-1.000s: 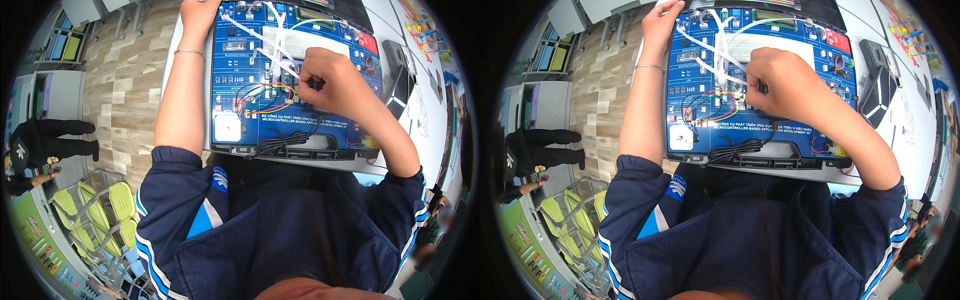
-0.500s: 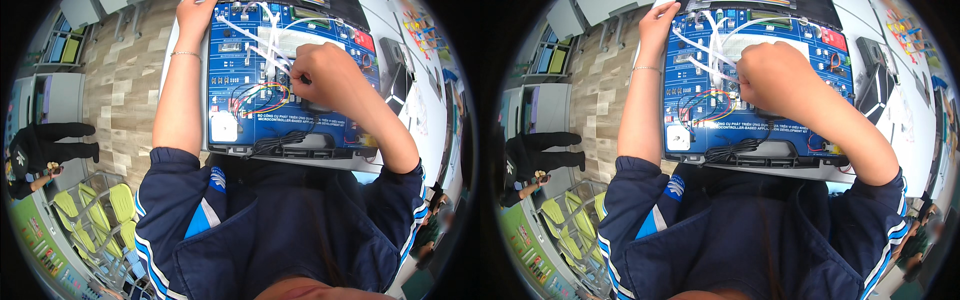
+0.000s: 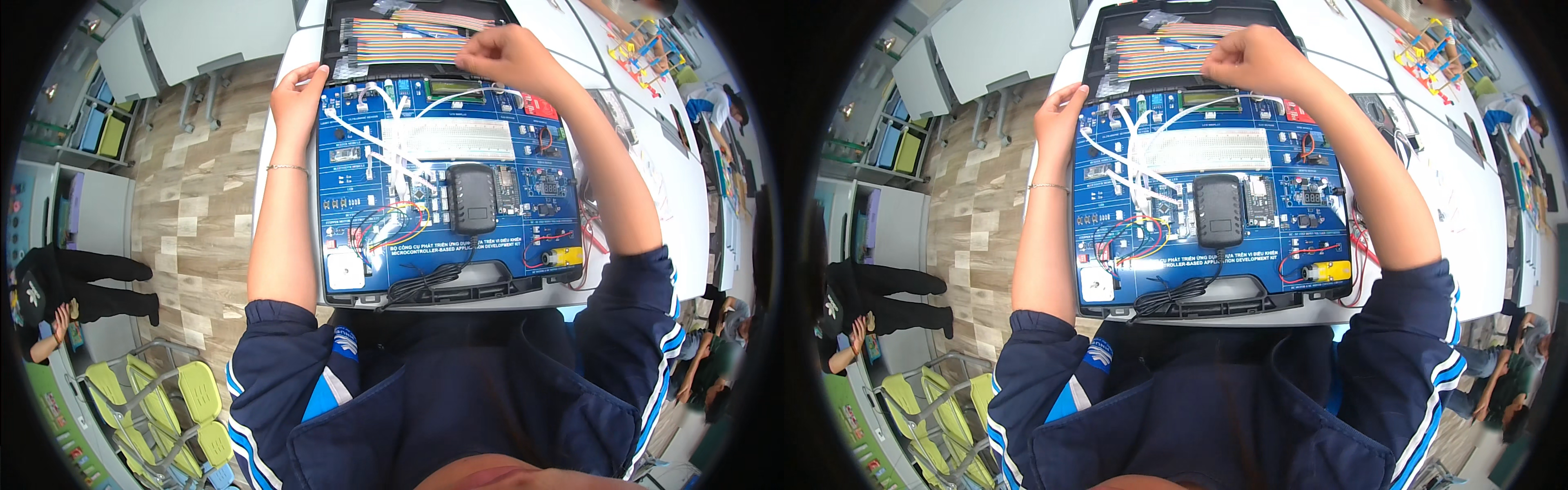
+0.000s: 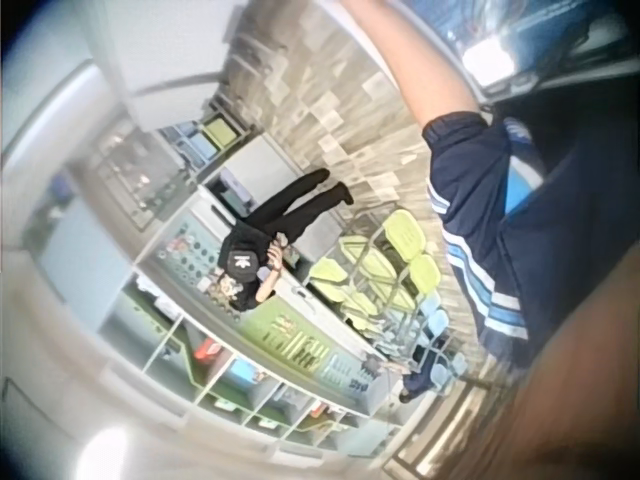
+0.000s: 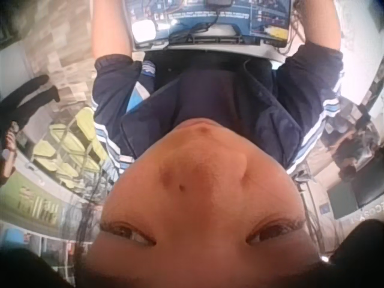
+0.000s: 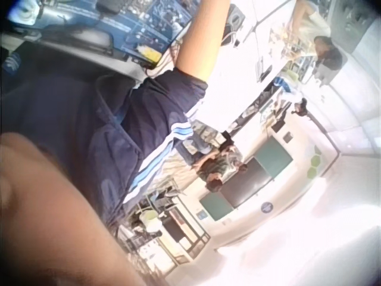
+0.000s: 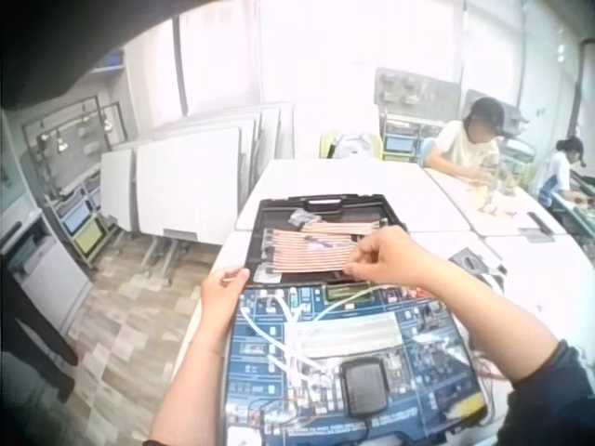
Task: The person connects and disconnects jumper wires to a microcontroller development board on a table. They handle multiple ribbon cables and individual wires, plugging them into various ports on the board while other people work nearby.
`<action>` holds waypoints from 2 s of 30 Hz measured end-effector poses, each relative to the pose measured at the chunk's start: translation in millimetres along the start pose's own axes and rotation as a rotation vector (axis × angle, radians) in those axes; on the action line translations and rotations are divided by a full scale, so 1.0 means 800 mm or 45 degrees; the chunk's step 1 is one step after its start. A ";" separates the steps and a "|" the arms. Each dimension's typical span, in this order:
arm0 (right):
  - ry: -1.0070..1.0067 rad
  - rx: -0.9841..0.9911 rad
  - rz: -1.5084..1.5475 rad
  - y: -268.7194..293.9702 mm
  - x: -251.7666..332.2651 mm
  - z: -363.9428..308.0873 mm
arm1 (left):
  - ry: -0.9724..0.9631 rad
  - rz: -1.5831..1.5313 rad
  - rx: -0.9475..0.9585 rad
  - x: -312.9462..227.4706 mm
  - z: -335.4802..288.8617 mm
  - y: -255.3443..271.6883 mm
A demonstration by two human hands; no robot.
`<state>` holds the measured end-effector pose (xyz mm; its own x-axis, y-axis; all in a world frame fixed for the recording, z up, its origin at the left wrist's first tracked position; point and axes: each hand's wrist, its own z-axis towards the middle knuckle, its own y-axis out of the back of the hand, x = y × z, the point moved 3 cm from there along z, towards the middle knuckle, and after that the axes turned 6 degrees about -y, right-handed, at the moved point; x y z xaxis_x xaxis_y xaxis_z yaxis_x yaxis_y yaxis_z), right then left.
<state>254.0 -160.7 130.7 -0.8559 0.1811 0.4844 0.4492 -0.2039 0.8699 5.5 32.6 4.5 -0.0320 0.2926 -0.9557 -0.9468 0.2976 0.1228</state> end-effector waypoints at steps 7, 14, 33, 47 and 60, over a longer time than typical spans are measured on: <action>0.198 -0.027 -0.683 -0.056 -0.010 0.081 | -0.024 0.038 0.011 -0.008 0.002 -0.007; 0.216 0.037 -1.043 -0.080 0.004 0.101 | -0.015 0.008 0.005 -0.002 0.001 -0.007; 0.008 -0.014 1.357 -0.021 0.085 -0.002 | -0.121 -0.789 0.321 -0.157 -0.071 -0.023; -0.236 0.226 1.234 -0.032 0.037 -0.133 | -0.027 -0.605 0.394 -0.187 -0.127 -0.048; -0.288 -0.075 1.759 -0.047 -0.030 -0.124 | -0.055 -0.874 0.203 -0.168 -0.109 -0.038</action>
<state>232.0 -253.1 77.2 0.3256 -0.0484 0.9443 0.8679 -0.3810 -0.3187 10.3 -95.1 105.8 0.5716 0.0254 -0.8202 -0.6896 0.5566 -0.4634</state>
